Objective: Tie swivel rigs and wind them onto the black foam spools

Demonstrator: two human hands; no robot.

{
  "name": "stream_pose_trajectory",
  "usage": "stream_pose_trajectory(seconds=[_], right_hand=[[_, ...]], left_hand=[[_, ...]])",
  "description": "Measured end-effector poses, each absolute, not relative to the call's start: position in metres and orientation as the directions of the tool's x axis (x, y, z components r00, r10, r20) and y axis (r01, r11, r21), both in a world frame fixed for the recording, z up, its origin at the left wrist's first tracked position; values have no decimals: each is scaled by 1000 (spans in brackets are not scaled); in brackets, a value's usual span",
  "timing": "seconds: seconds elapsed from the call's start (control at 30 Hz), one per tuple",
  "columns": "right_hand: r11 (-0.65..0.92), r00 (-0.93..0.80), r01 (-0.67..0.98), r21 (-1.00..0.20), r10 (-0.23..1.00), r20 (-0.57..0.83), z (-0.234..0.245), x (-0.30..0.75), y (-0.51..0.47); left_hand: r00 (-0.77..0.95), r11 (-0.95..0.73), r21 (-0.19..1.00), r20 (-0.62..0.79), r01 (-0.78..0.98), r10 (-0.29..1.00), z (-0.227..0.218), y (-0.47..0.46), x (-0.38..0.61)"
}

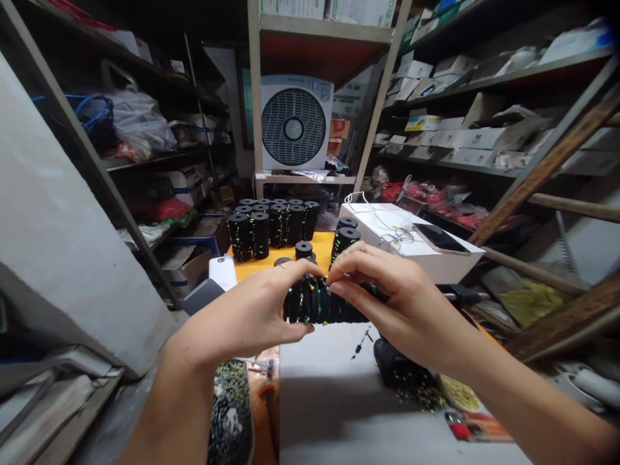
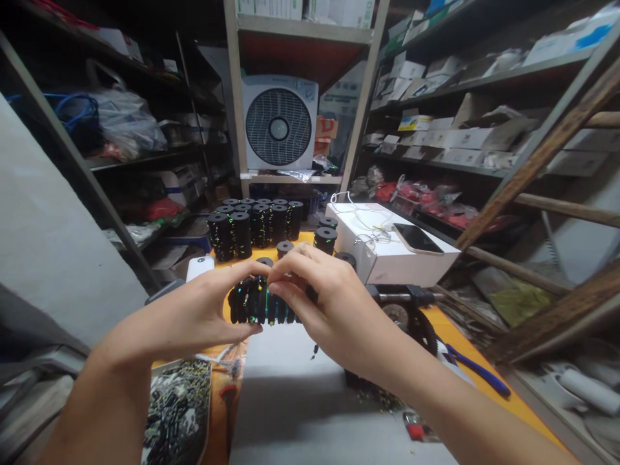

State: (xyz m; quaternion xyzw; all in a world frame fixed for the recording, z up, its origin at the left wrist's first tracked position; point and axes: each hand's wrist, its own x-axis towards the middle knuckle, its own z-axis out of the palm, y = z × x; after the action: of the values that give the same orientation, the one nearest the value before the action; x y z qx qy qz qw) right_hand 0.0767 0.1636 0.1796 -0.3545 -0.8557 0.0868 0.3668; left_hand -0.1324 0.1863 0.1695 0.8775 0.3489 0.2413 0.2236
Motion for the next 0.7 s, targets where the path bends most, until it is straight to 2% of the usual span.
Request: stream_pose_trajectory(seconds=[0.27, 0.7], right_hand=[[733, -455, 542, -410, 667, 591, 179, 75, 164], [767, -492, 542, -343, 621, 610, 167, 70, 160]], left_hand=[[648, -656, 561, 257, 504, 717, 170, 186, -133], [648, -662, 580, 280, 474, 709, 167, 190, -133]])
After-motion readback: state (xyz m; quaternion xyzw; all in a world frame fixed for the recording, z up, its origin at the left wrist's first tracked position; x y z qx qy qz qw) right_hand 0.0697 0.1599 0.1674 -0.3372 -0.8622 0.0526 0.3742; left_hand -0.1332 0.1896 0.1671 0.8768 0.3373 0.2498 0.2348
